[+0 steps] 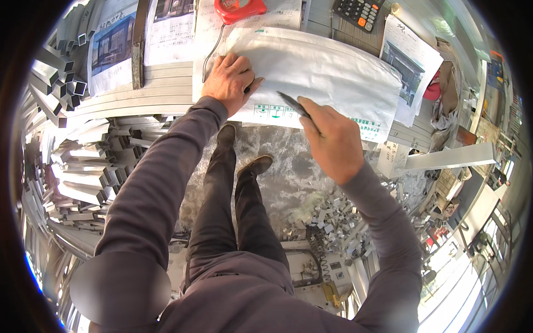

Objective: The person operates a metal cutting machine to cut a long metal bar. They then write on the cut piece with a marker and place it into a plastic bag, labeling the bag.

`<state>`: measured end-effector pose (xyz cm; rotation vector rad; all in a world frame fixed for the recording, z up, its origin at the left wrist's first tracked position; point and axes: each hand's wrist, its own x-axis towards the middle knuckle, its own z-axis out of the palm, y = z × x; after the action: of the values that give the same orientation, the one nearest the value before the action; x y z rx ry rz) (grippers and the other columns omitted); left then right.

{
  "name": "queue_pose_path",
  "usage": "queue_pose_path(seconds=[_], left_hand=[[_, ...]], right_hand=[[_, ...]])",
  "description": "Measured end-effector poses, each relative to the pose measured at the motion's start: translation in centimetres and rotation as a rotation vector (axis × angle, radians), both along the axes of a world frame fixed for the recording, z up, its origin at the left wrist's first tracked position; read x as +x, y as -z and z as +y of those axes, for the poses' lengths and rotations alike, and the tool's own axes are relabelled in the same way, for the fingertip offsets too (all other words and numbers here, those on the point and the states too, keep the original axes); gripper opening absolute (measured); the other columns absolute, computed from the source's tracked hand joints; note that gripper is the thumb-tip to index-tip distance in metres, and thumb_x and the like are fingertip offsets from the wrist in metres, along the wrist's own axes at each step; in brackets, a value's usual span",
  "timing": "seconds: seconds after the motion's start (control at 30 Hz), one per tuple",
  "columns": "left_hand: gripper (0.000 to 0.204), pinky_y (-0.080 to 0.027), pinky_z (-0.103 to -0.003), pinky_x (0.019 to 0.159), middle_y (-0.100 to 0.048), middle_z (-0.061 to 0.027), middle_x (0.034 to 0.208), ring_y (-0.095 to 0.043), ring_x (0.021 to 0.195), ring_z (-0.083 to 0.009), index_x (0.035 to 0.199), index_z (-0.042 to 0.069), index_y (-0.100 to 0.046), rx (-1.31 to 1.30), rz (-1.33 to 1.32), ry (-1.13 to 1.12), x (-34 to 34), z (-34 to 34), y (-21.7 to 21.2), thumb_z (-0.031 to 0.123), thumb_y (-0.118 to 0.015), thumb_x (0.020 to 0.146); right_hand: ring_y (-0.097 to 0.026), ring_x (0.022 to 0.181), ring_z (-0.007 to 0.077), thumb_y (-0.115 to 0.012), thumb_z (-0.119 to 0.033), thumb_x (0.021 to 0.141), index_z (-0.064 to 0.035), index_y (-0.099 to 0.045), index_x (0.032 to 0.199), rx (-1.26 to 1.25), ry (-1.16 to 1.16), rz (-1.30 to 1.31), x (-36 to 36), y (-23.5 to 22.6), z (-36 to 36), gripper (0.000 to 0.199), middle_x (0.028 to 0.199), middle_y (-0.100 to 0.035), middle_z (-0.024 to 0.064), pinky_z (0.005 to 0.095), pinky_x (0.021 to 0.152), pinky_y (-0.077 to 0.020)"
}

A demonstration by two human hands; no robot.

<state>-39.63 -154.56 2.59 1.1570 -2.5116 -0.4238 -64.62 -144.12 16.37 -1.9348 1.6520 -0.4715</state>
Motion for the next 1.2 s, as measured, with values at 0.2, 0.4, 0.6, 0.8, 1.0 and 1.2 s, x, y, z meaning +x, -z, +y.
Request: queue_pose_path(seconds=[0.2,0.4,0.6,0.8,1.0,1.2], left_hand=[[0.019,-0.044,-0.048,0.113,-0.066,-0.0036,0.136,-0.056,0.132,-0.0286,0.115,0.016,-0.073,-0.039,0.039,-0.007,-0.3,-0.2,-0.3,0.029,-0.076,0.101],[0.042,-0.035,-0.055,0.128,-0.063,-0.0042,0.156,-0.051,0.149,-0.0318,0.136,0.023,-0.075,-0.064,0.012,-0.028,-0.8,-0.6,-0.4,0.018,-0.077,0.095],[0.045,-0.035,-0.055,0.129,-0.062,-0.0033,0.158,-0.05,0.15,-0.0322,0.14,0.025,-0.074,-0.041,-0.014,-0.049,-1.3,-0.7,-0.9,0.015,-0.073,0.096],[0.05,-0.036,-0.053,0.128,-0.06,-0.0028,0.159,-0.05,0.15,-0.0315,0.145,0.026,-0.071,-0.053,-0.056,-0.06,-1.8,-0.7,-1.2,0.017,-0.071,0.096],[0.055,-0.037,-0.053,0.127,-0.057,-0.0022,0.16,-0.048,0.151,-0.0308,0.15,0.027,-0.067,-0.022,-0.098,-0.064,-1.9,-0.8,-1.5,0.017,-0.071,0.096],[0.055,-0.035,-0.053,0.127,-0.056,-0.0026,0.16,-0.047,0.151,-0.0306,0.15,0.027,-0.067,-0.004,-0.099,-0.068,-1.9,-0.8,-1.4,0.017,-0.07,0.096]], right_hand=[[-0.059,0.077,0.0125,-0.068,0.001,0.103,-0.0077,-0.071,0.146,0.223,0.521,-0.807,-3.2,1.0,3.3,0.043,0.097,-0.069,0.0007,0.0304,0.071,-0.0509],[-0.06,0.089,0.0149,-0.074,-0.009,0.102,-0.0041,-0.063,0.154,0.157,0.486,-1.654,-4.9,3.4,4.6,0.053,0.112,-0.071,0.0078,0.0335,0.08,-0.0487],[-0.043,0.054,0.009,-0.066,-0.016,0.11,-0.0085,-0.065,0.11,0.096,0.688,-1.642,-6.0,4.8,3.4,0.007,0.07,-0.052,-0.0023,0.0298,0.056,-0.0337],[-0.049,0.058,0.0127,-0.06,-0.018,0.111,-0.0059,-0.067,0.11,0.064,0.82,-1.456,-6.3,6.4,0.1,0.014,0.071,-0.057,0.0017,0.0327,0.057,-0.0405],[-0.077,0.085,0.018,-0.069,-0.016,0.106,0.0017,-0.073,0.114,0.03,0.659,-1.161,-5.4,8.2,-3.1,0.019,0.095,-0.079,0.0114,0.0316,0.076,-0.0601],[-0.077,0.089,0.014,-0.077,-0.011,0.101,0.0011,-0.073,0.107,0.008,0.551,-0.948,-4.1,9.8,-5.8,0.014,0.094,-0.079,0.0081,0.0267,0.083,-0.0593]])
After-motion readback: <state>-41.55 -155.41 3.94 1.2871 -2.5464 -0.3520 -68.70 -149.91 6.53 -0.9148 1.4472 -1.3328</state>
